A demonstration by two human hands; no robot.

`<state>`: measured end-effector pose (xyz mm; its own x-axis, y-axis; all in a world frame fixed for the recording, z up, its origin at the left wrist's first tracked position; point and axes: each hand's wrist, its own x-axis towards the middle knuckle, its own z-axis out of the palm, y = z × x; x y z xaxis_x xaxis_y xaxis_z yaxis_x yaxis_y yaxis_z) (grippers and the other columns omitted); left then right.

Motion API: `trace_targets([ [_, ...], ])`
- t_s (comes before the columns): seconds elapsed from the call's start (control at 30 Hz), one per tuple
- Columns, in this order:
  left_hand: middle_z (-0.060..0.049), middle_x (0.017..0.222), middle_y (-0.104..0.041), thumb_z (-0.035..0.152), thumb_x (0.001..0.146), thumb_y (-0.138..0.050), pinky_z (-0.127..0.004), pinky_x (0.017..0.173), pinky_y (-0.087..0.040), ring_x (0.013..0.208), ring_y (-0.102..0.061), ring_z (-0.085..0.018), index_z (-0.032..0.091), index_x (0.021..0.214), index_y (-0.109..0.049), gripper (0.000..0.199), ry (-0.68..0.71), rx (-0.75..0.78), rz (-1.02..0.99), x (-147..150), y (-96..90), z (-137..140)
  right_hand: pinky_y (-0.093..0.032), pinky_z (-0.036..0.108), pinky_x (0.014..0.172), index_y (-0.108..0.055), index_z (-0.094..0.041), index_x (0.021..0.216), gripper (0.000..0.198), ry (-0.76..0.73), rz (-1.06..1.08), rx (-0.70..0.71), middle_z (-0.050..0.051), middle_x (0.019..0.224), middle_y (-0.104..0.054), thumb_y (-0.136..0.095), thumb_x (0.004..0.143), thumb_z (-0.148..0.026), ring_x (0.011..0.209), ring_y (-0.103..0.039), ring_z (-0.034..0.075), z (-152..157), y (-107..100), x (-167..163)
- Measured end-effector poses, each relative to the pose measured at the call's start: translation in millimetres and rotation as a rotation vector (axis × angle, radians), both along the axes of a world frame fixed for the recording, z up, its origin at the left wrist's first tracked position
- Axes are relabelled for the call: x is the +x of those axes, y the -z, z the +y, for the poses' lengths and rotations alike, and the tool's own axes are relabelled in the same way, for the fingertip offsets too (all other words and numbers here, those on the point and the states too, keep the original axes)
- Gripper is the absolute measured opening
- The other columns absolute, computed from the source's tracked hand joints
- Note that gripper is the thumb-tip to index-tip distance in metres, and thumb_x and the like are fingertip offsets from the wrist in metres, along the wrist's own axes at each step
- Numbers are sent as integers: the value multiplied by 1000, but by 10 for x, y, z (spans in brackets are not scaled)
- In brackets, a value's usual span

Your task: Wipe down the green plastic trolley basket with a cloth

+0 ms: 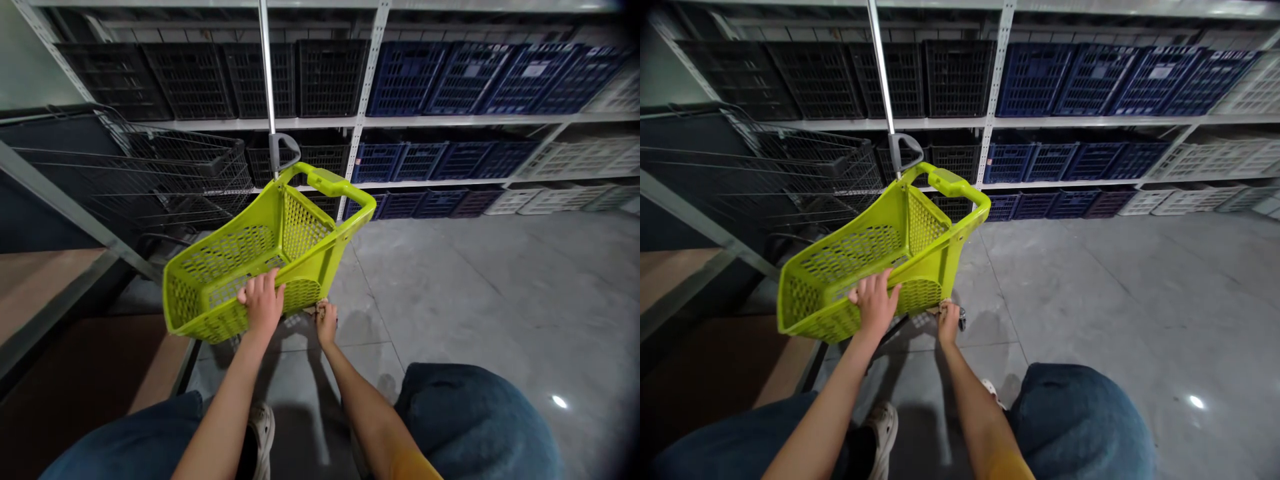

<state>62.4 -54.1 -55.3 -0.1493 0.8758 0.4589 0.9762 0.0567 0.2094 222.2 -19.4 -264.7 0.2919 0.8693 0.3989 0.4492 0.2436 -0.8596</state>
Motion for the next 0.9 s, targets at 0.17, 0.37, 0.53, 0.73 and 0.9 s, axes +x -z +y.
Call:
trace_targets([
  [0.17, -15, 114, -64, 38, 95, -44, -46, 91, -35, 105, -52, -32, 20, 133, -52, 43, 6, 25, 25, -4, 20, 58, -42, 32, 86, -52, -21, 92, 14, 131, 112, 65, 4, 92, -51, -45, 80, -17, 92, -49, 19, 195, -342, -175],
  [0.37, -16, 119, -63, 36, 94, -45, -46, 93, -36, 107, -52, -32, 20, 134, -51, 44, 11, 5, 21, -6, 17, 66, -41, 36, 91, -50, -21, 96, 26, 78, 83, 135, 6, 97, -51, -43, 74, -10, 98, -48, 20, 163, -761, -529],
  [0.53, -14, 122, -63, 30, 94, -45, -47, 94, -36, 108, -54, -31, 23, 143, -42, 50, 33, -32, 44, -51, -32, -3, -43, 38, 90, -57, -21, 104, 31, -289, -121, 198, 7, 99, -52, -47, 77, -8, 99, -49, 22, -105, -657, -768],
  [0.73, -14, 132, -58, 17, 92, -41, -41, 97, -39, 118, -52, -27, 23, 142, -41, 50, 128, -73, 100, -282, -179, -211, -42, 34, 84, -55, -19, 96, 15, -101, -11, 146, 5, 94, -52, -48, 82, -17, 92, -49, 20, 90, -644, -311],
  [0.9, -14, 113, -65, 31, 92, -48, -47, 91, -38, 104, -55, -31, 22, 125, -55, 35, -74, -98, 133, -432, -148, -316, -41, 35, 87, -51, -19, 95, 16, 68, 97, 76, 5, 97, -49, -54, 80, -26, 96, -46, 20, 208, -721, -325],
])
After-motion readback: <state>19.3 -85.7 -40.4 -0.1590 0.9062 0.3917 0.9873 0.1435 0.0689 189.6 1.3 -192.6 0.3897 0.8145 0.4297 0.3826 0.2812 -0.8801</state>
